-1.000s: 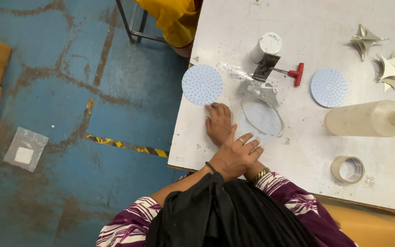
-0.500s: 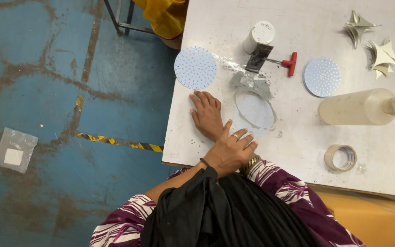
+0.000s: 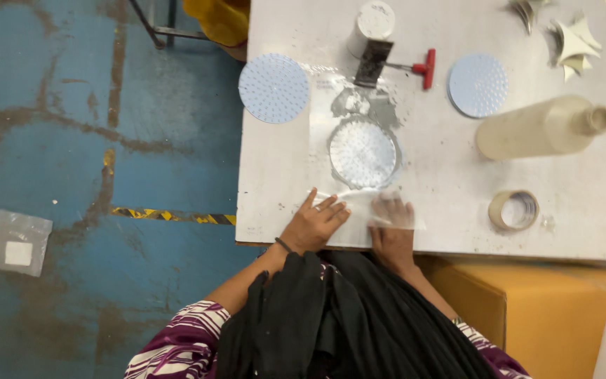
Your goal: The person places perforated circular discs onto a plastic sheet and spreads a gray paste over them using a small spatula. The person repeats this process for several discs, smoothing the paste and occasionally lifting the discs to check the coverage.
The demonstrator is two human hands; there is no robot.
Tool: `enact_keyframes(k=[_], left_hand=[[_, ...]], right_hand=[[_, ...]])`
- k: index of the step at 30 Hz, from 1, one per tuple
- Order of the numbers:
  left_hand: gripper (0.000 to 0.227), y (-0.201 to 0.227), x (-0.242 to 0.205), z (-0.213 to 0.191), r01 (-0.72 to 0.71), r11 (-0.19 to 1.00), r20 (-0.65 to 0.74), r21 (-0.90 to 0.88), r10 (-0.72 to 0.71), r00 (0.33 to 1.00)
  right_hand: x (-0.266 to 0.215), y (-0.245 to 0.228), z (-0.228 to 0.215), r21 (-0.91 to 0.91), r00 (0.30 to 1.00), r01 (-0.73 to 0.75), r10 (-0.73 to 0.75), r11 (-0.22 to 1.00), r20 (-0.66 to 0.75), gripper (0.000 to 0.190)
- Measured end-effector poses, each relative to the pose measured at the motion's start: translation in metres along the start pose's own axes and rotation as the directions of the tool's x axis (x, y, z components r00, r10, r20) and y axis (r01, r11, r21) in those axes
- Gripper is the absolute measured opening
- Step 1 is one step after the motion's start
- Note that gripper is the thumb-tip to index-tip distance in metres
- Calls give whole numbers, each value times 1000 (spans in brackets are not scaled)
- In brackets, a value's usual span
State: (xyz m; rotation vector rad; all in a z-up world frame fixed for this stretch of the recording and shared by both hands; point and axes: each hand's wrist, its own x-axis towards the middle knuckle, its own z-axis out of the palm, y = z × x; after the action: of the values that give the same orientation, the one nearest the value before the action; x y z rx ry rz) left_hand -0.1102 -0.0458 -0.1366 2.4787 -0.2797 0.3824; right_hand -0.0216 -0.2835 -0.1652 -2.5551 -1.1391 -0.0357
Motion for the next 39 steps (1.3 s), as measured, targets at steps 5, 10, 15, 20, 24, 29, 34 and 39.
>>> enact_keyframes(k=[5,10,15,20,24,29,34,39], left_hand=[[33,4,-1,-3,-2,999,-97,-33,-1,995],[30,2,-4,-11,3,999,-71,-43,-6,997],[35,-3,-8,-4,-1,999,36,47,-1,999],[38,12,-3,19,108,973,-74,203,-95,993],[29,10,-1,22,78,975,-109,208,-57,992],[31,8,-17,29,142,970,-141,197,-115,983],[39,6,-23,33,127,980,-76,153,-117,990],[39,2,-19,28,98,989,-62,111,-92,994]], right_hand=[[-4,11,-3,114,993,-113,116,987,-18,50],[17,19,10,-120,996,-86,80,989,-48,54],[37,21,9,-25,970,-226,227,974,81,64],[29,17,3,-140,980,-155,170,978,105,41],[32,24,1,-115,993,-115,117,987,13,53],[48,41,7,-90,951,-300,305,950,57,58],[69,41,5,-59,934,-325,330,944,134,52],[86,35,0,85,953,-294,285,952,103,74]])
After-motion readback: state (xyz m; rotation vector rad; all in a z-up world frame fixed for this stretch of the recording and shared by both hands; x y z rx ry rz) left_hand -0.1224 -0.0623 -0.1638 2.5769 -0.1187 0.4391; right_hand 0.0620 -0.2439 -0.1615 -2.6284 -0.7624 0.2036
